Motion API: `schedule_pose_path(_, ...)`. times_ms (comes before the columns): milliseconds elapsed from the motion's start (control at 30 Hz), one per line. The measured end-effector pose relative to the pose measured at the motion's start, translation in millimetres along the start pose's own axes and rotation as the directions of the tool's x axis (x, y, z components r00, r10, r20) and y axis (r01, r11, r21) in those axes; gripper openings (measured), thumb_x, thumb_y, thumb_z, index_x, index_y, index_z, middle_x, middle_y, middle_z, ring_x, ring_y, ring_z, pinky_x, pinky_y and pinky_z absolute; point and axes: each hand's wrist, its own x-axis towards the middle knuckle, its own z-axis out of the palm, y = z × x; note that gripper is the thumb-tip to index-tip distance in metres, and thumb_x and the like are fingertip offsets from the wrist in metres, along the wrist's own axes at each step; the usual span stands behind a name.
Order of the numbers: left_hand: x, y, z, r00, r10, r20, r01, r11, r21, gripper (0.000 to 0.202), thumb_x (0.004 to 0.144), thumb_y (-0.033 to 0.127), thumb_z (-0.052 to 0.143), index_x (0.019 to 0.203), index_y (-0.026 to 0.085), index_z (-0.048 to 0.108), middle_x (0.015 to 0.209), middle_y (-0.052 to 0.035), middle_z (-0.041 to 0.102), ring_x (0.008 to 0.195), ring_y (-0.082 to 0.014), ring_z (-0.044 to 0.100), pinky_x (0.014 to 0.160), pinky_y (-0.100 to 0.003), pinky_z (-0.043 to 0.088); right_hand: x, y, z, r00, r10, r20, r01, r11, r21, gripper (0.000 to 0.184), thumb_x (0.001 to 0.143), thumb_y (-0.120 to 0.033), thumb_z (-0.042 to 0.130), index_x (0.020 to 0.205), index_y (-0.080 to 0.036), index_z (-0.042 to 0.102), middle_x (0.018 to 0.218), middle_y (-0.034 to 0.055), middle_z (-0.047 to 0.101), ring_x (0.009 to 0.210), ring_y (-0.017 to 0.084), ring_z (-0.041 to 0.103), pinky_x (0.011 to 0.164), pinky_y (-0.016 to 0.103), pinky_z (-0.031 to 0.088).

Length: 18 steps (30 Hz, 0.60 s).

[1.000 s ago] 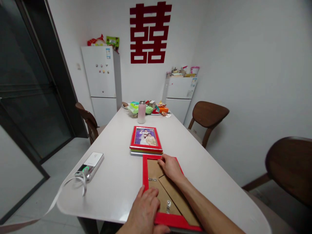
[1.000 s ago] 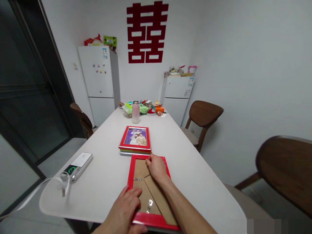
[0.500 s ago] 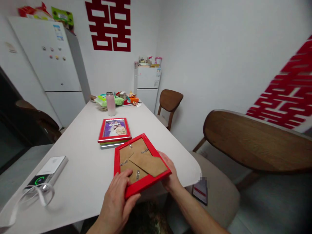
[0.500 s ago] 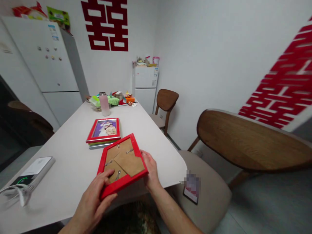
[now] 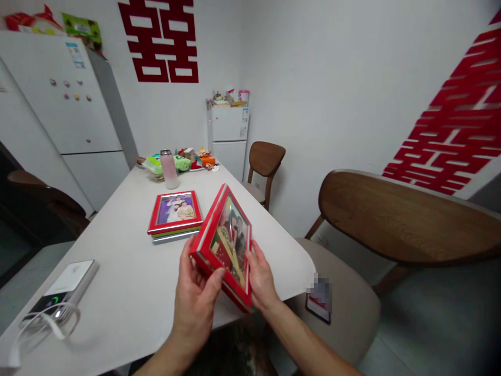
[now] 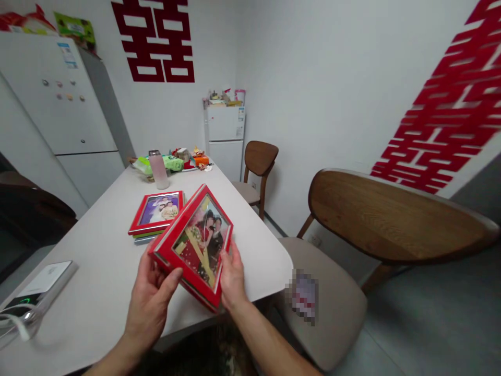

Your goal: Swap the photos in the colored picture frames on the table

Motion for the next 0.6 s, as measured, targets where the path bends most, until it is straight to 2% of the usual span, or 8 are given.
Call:
schedule_pose_path(67, 16, -3, -0.4, 0.998, -0.050, 0.041, 0.051, 0.998, -0.021, 0.056, 0.074, 0.030, 0.054, 0.121, 0.020, 0.025, 0.120, -0.0088, 0.046, 0.105, -0.0206, 0.048, 0.088, -0.034, 0.041, 24, -7, -23, 0.997, -0.033, -0.071, 0.011, 0.955, -0.297, 0.058, 0.074, -0.042, 0.041, 0.126, -0.020, 0.027, 0.082, 0.0018, 0.065, 0.065, 0.018, 0.061, 0.055, 0.030, 0.048)
schedule_pose_path(100, 22, -9, -0.6, 0.994, -0.080, 0.079, 0.081, 0.997, -0.008, 0.053, 0.075, 0.028, 0.052, 0.121, 0.018, 0.027, 0.120, -0.0096, 0.046, 0.105, -0.0206, 0.048, 0.089, -0.035, 0.041, 38, -12, -34, 0.995, -0.060, -0.082, 0.014, 0.880, -0.476, 0.056, 0.076, -0.041, 0.039, 0.126, -0.018, 0.029, 0.079, 0.0022, 0.066, 0.063, 0.018, 0.061, 0.054, 0.030, 0.047)
schedule_pose_path(133, 28, -17, -0.3, 0.988, -0.106, 0.113, 0.105, 0.994, 0.012, 0.051, 0.075, 0.025, 0.050, 0.120, 0.016, 0.027, 0.121, -0.0107, 0.045, 0.105, -0.0206, 0.049, 0.088, -0.035, 0.041, 53, -18, -43, 0.994, -0.078, -0.073, 0.013, 0.769, -0.639, 0.055, 0.077, -0.040, 0.037, 0.126, -0.017, 0.030, 0.076, 0.0020, 0.066, 0.061, 0.017, 0.061, 0.053, 0.029, 0.047)
schedule_pose_path(233, 42, -51, 4.3, 0.980, -0.125, 0.156, 0.107, 0.988, 0.116, 0.047, 0.075, 0.016, 0.045, 0.118, 0.011, 0.027, 0.122, -0.0136, 0.044, 0.107, -0.0187, 0.047, 0.087, -0.031, 0.042, 96, -34, -65, 0.996, -0.090, -0.030, 0.037, 0.667, -0.744, 0.051, 0.074, -0.035, 0.043, 0.119, -0.011, 0.041, 0.070, 0.0043, 0.067, 0.059, 0.018, 0.061, 0.052, 0.027, 0.045)
schedule_pose_path(367, 54, -87, 14.4, 0.977, -0.135, 0.164, 0.095, 0.968, 0.231, 0.038, 0.069, 0.008, 0.049, 0.105, 0.013, 0.040, 0.108, -0.0103, 0.057, 0.095, -0.0180, 0.055, 0.078, -0.029, 0.046, 138, -44, -76, 0.995, -0.099, 0.033, 0.078, 0.495, -0.865, 0.045, 0.068, -0.032, 0.051, 0.106, -0.009, 0.055, 0.068, 0.0074, 0.067, 0.064, 0.020, 0.062, 0.055, 0.026, 0.042)
schedule_pose_path(467, 61, -95, 20.0, 0.981, -0.137, 0.141, 0.080, 0.933, 0.352, 0.039, 0.066, 0.008, 0.051, 0.103, 0.015, 0.043, 0.104, -0.0067, 0.059, 0.090, -0.0172, 0.057, 0.078, -0.029, 0.045, 156, -43, -79, 0.990, -0.123, 0.066, 0.105, 0.349, -0.931, 0.042, 0.066, -0.032, 0.053, 0.100, -0.009, 0.059, 0.080, 0.0128, 0.066, 0.076, 0.024, 0.061, 0.061, 0.027, 0.041)
schedule_pose_path(600, 72, -93, 25.1, 0.984, -0.132, 0.121, 0.055, 0.865, 0.498, 0.041, 0.061, 0.007, 0.055, 0.100, 0.018, 0.049, 0.103, -0.0041, 0.059, 0.094, -0.0197, 0.053, 0.084, -0.031, 0.039, 169, -37, -79, 0.985, -0.145, 0.098, 0.125, 0.190, -0.974, 0.037, 0.067, -0.034, 0.051, 0.097, -0.014, 0.062, 0.086, 0.0128, 0.066, 0.082, 0.024, 0.059, 0.065, 0.027, 0.041)
